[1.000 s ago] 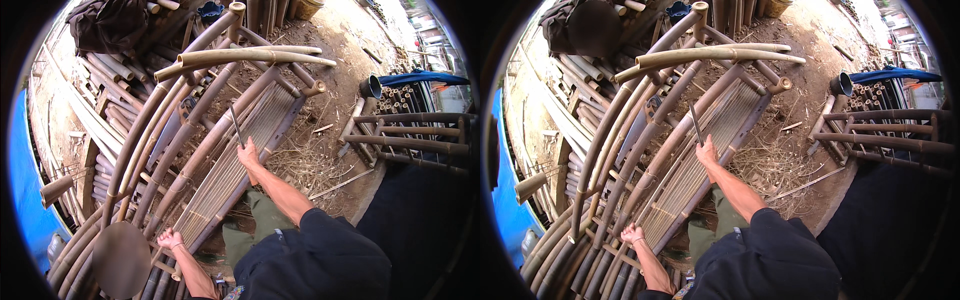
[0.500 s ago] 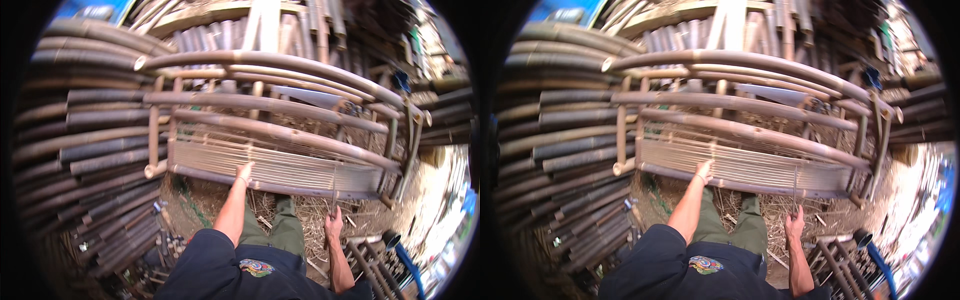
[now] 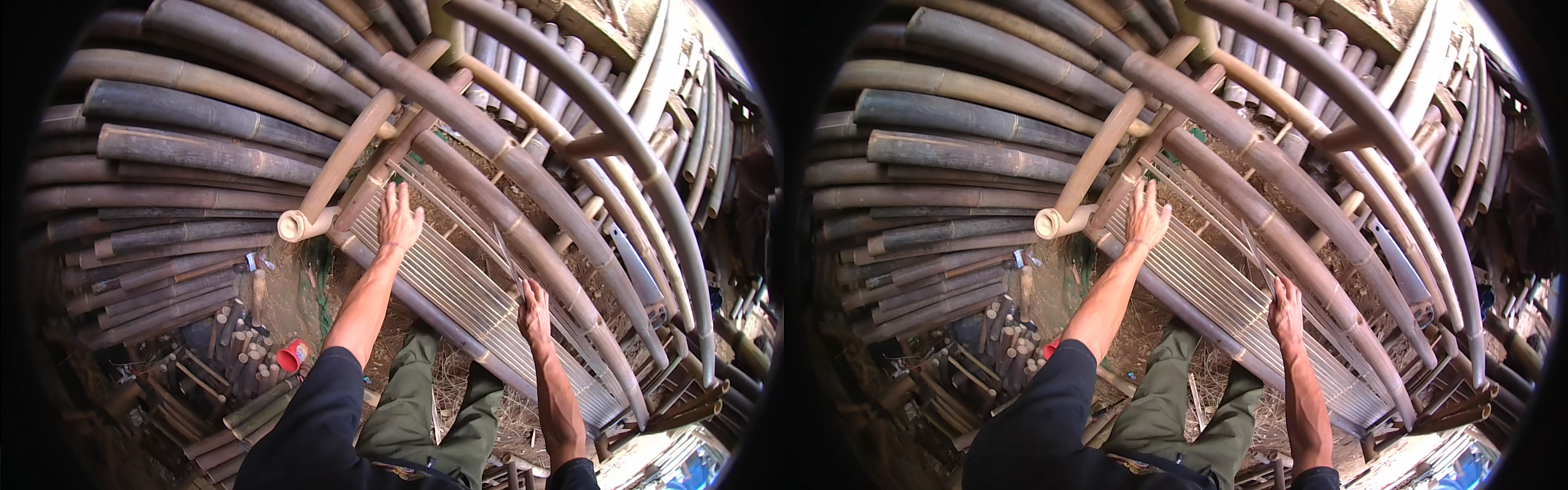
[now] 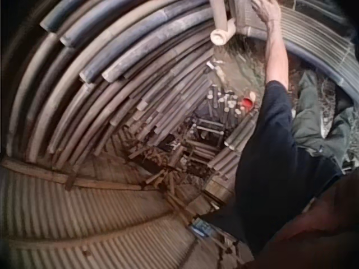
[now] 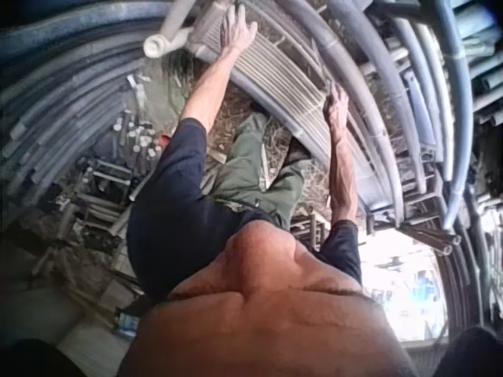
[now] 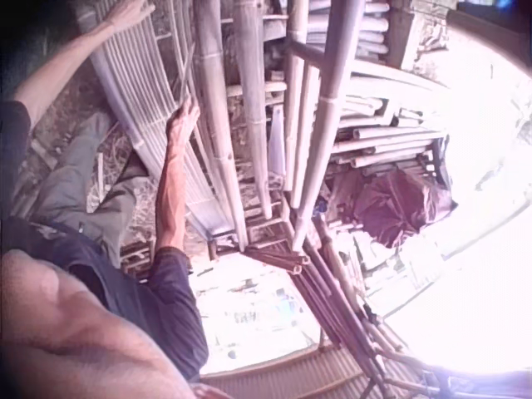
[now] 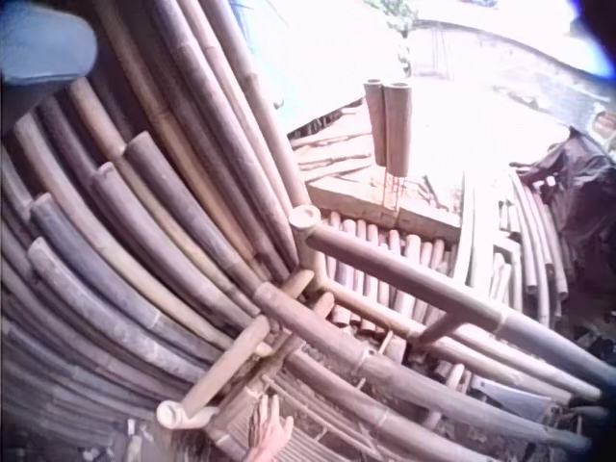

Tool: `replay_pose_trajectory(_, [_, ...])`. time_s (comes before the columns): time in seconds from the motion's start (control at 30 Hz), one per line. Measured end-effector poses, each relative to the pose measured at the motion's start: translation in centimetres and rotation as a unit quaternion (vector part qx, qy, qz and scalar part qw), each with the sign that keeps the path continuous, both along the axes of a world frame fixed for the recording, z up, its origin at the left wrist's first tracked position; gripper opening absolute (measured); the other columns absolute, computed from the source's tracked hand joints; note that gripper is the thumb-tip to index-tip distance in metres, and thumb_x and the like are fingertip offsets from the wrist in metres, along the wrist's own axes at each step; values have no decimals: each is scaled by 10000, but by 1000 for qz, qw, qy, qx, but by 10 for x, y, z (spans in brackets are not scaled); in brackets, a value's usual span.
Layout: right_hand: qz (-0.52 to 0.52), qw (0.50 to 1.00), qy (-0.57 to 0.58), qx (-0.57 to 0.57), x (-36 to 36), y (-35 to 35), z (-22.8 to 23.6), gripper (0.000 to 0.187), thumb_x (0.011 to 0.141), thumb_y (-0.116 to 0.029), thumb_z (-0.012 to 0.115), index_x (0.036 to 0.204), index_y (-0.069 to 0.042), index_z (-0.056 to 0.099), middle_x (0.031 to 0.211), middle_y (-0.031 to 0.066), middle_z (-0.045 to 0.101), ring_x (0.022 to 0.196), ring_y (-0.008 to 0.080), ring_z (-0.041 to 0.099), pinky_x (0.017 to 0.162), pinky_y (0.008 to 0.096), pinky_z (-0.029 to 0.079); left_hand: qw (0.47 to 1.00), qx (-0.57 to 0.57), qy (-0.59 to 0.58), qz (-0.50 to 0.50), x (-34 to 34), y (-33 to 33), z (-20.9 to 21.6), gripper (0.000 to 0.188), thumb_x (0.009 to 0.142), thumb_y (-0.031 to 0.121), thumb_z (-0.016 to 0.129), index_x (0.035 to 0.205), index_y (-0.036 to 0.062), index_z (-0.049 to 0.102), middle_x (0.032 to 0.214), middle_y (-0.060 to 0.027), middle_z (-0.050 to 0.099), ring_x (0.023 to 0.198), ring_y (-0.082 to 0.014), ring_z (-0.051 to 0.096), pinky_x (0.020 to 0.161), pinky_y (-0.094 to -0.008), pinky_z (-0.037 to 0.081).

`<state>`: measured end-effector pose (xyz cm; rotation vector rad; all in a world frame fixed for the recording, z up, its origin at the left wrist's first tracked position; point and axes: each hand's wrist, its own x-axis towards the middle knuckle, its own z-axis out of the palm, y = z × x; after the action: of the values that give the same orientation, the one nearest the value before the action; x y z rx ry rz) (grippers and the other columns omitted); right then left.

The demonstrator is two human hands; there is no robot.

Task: The person uses a machete to split long bamboo poles into thin strips. They repeatedly strike the bamboo against a workbench, then place the finished strips onto a bamboo frame.

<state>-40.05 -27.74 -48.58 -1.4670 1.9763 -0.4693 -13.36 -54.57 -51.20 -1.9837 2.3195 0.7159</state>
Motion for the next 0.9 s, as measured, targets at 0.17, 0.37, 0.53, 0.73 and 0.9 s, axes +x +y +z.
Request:
replay_pose_trajectory(0.17, [-4,999,14,48,24,-42,-62,519,817,30,521,1330,-49,499,1296,221,480,1189,404,458,1023,473,395,999,12,-3,-44,-8,-29,-53,701,867,347,621,1460,103,338,1532,-224,190,1385,-417,255,1141,-486,255])
replay_pose_trajectory(0.37, [-26,997,45,59,27,-37,-76,459,781,32,538,1234,-40,558,1174,207,493,1096,387,474,956,473,414,997,-25,74,-13,7,-15,-70,648,828,317,669,1361,36,432,1467,-244,240,1322,-433,332,1092,-475,342])
replay_pose_trajectory(0.53, [-27,998,12,48,45,-4,-67,328,827,3,525,1150,-11,578,1009,215,539,988,397,522,909,462,421,996,5,86,8,25,-4,-63,693,808,354,684,1346,-9,441,1453,-269,234,1333,-434,325,1108,-453,343])
replay_pose_trajectory(0.73, [-75,985,-68,139,32,-3,-38,300,854,-28,485,1144,-34,560,920,184,554,907,375,519,826,470,420,994,53,94,-17,32,7,-60,724,818,409,670,1384,29,427,1488,-247,208,1342,-442,330,1106,-459,350])
replay_pose_trajectory(0.9, [-54,992,-46,107,39,7,-40,295,858,-42,494,1141,-37,580,920,195,555,903,382,516,819,472,420,994,81,68,-21,32,7,-61,730,830,433,654,1393,29,423,1483,-249,228,1342,-436,337,1114,-450,339])
